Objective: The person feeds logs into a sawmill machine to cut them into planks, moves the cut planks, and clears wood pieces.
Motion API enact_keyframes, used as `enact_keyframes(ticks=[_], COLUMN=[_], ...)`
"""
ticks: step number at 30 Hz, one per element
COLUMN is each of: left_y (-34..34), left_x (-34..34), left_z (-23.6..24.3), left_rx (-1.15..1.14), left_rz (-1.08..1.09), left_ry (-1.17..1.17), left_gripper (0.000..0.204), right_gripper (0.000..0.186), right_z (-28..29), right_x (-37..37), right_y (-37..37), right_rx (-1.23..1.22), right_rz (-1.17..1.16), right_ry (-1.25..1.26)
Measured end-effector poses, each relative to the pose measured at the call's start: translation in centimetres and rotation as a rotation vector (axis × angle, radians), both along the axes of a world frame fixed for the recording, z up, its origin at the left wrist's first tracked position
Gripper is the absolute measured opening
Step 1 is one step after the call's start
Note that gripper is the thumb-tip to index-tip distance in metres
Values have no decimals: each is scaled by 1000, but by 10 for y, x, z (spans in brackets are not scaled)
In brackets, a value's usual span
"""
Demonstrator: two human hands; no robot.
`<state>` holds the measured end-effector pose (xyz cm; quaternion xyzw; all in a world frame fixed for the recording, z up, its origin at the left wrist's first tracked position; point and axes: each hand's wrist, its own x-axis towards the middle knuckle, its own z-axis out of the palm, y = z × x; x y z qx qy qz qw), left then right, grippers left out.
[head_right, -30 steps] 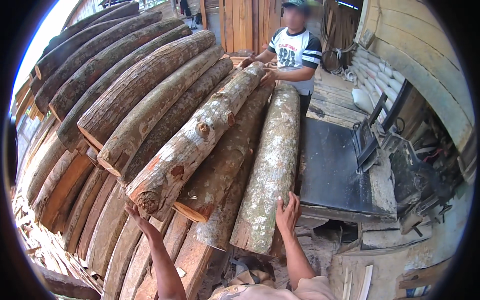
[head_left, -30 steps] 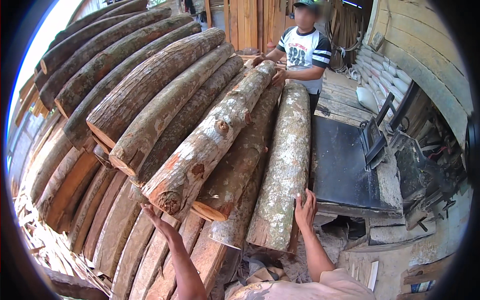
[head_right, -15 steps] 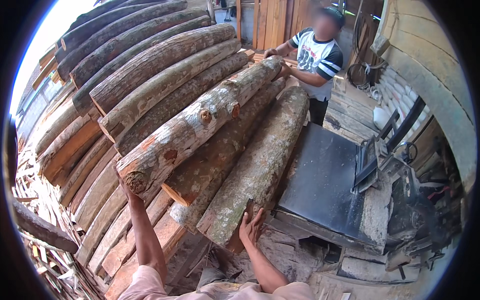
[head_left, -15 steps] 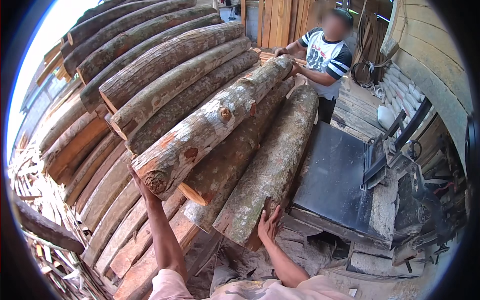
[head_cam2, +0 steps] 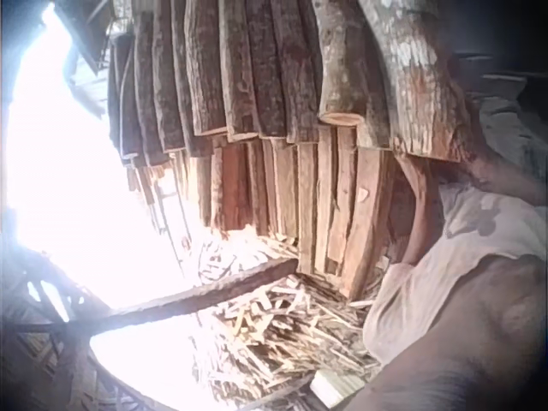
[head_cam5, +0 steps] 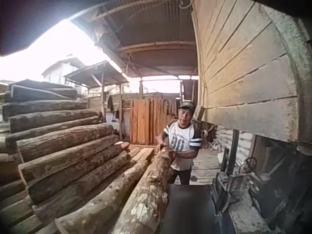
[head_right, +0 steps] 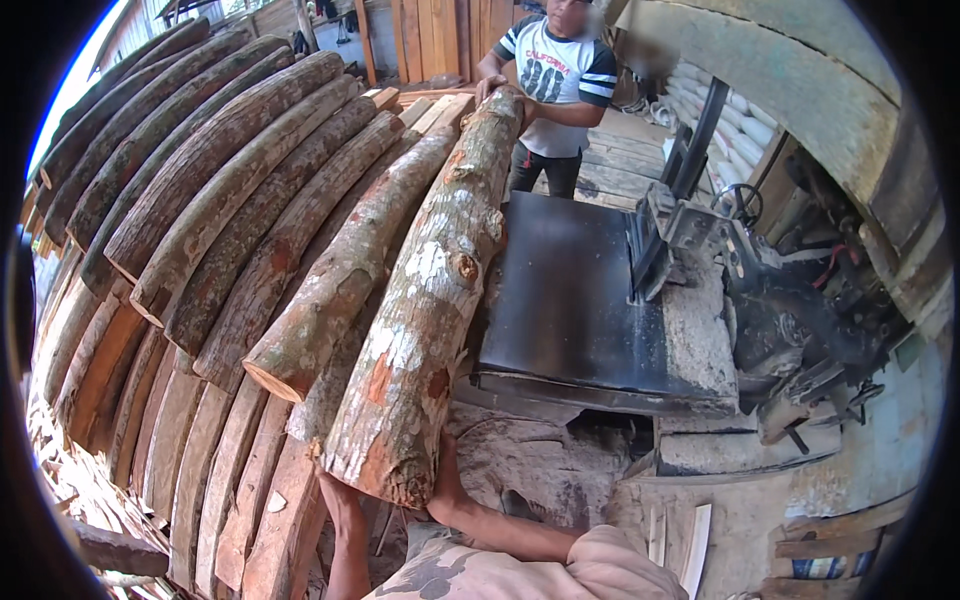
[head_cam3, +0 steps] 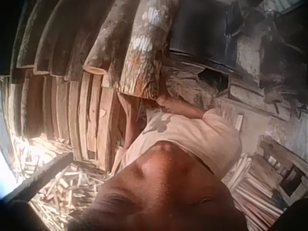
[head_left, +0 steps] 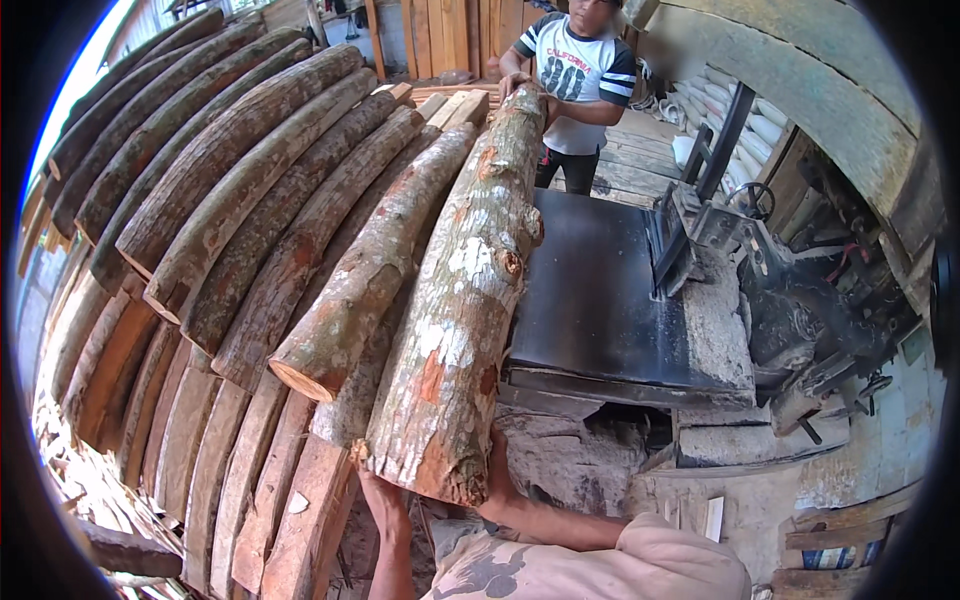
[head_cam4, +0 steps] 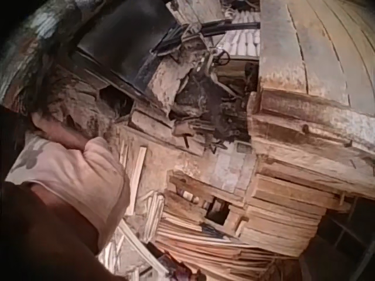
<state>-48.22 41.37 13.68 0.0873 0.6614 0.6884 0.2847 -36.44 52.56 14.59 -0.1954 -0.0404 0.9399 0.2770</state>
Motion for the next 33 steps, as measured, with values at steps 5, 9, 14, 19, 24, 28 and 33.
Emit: enact_keyframes(ticks=[5, 9, 14, 19, 24, 28, 33], left_y=[1, 15, 44, 62, 66, 55, 13], left_x=[120, 189, 236, 251, 244, 240, 239], left_z=[-84, -129, -143, -96, -113, -104, -120], left_rx=[4, 247, 257, 352, 285, 89, -78], left_rz=[-301, -343, -435, -541, -558, -508, -458], left_ry=[-79, -365, -602, -989, -1015, -943, -803], left_gripper=[84, 82, 82, 91, 97, 100, 91], right_gripper=[63, 78, 82, 66, 60, 61, 66], right_z=[-49, -47, -29, -49, -35, -78, -164], right_x=[121, 182, 228, 241, 243, 323, 578], right_y=[15, 26, 50, 57, 42, 67, 190], right_rx=[58, 213, 425, 1214, 1435, 1263, 1027], right_rz=[-1, 25, 115, 158, 120, 78, 122], right_ry=[-243, -714, -978, -1158, -1296, -1123, -2063])
